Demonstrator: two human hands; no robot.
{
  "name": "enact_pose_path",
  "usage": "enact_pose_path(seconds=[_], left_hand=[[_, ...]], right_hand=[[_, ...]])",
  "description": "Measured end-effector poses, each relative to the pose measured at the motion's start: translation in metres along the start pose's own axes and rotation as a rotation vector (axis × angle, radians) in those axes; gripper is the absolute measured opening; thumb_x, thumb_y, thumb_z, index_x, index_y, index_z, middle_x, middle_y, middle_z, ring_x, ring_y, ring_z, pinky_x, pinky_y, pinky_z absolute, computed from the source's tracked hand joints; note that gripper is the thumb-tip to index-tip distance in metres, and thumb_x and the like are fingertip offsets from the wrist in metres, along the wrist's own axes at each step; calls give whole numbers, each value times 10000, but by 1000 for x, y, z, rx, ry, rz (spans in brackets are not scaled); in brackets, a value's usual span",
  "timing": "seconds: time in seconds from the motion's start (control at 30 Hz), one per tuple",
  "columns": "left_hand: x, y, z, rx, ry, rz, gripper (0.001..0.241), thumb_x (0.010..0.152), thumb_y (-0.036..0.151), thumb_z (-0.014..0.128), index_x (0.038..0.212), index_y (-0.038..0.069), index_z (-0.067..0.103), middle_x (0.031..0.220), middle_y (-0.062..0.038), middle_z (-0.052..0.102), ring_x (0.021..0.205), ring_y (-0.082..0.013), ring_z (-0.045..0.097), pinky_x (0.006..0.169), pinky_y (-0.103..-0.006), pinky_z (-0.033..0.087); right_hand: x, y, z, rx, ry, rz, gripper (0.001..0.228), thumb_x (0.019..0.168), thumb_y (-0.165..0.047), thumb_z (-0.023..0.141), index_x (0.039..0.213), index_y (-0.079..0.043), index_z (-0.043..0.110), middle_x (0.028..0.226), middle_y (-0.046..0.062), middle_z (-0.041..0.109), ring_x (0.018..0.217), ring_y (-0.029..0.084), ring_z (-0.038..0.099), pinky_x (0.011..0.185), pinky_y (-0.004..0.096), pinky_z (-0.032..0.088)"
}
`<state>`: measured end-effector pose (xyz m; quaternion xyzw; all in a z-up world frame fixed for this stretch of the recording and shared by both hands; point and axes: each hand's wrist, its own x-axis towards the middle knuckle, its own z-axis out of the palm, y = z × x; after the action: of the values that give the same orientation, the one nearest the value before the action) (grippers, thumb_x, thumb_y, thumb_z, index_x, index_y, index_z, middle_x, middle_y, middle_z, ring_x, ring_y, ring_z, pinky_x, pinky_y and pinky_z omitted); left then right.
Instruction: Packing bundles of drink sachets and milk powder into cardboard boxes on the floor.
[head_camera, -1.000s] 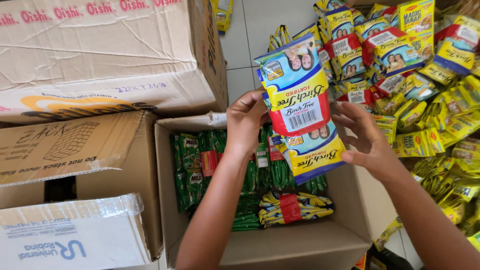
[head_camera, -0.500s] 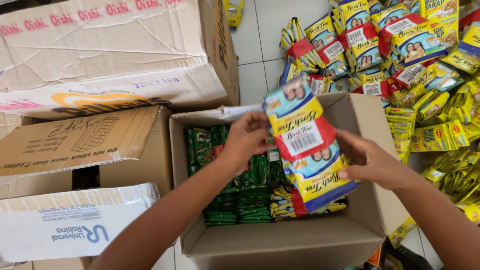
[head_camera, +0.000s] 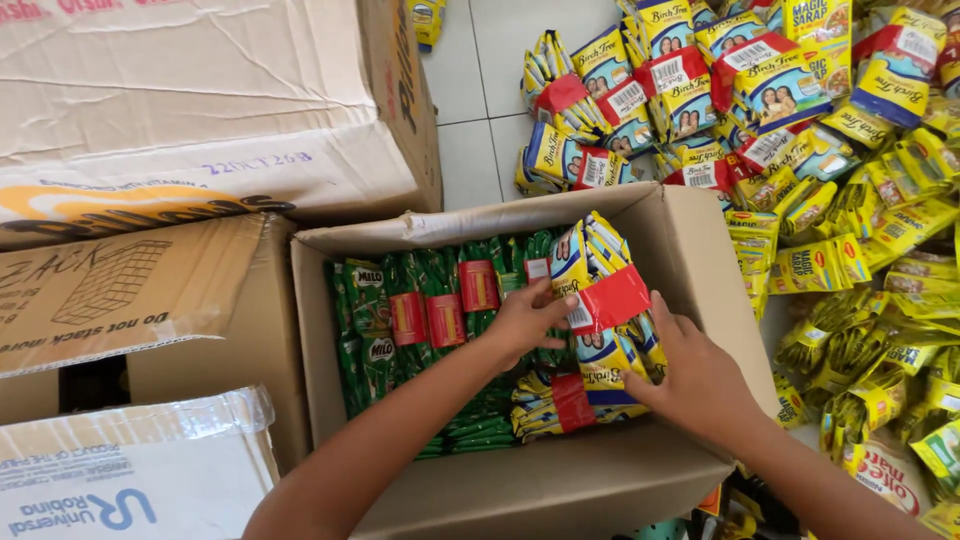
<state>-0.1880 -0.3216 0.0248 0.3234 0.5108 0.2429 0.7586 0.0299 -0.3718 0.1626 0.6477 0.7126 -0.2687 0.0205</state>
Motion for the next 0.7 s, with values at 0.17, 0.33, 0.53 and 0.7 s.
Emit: enact_pose_path(seconds=[0.17, 0.33, 0.53, 0.7], left_hand=[[25, -10, 11, -72, -46, 31, 567, 918, 341, 718, 1424, 131, 571, 1185, -64, 687, 1051, -218, 683, 776, -427, 629], [47, -21, 23, -253, -47, 25, 746, 939, 290, 686, 1583, 155, 334, 1367, -76, 613, 1146, -262, 660, 801, -484, 637], [67, -40, 45, -265, 70, 104, 642, 957, 289, 642, 1548, 135, 445, 1379, -79, 621, 1128, -245, 682, 773, -442, 636], [69, -46, 45, -203, 87, 134, 649, 964, 264, 675, 1553, 112, 450, 1371, -80, 620, 1105, -202, 672, 792, -404, 632]], right_hand=[[-2, 5, 16, -117, 65, -12, 1166, 702, -430, 798, 1607, -8, 195, 1293, 256, 552, 1124, 422, 614, 876, 475, 553], [-2, -2, 20, -227, 168, -45, 1135, 706, -447, 792, 1579, 15, 231, 1377, 272, 491, 1097, 440, 622, 808, 477, 577], [6, -2, 23, -365, 92, -16, 1068, 765, -547, 743, 1555, 12, 291, 1447, 281, 450, 1020, 412, 679, 762, 435, 607], [13, 2, 25, -433, 61, -41, 1030, 782, -588, 708, 1528, 13, 331, 1477, 304, 419, 1034, 408, 689, 747, 414, 616]])
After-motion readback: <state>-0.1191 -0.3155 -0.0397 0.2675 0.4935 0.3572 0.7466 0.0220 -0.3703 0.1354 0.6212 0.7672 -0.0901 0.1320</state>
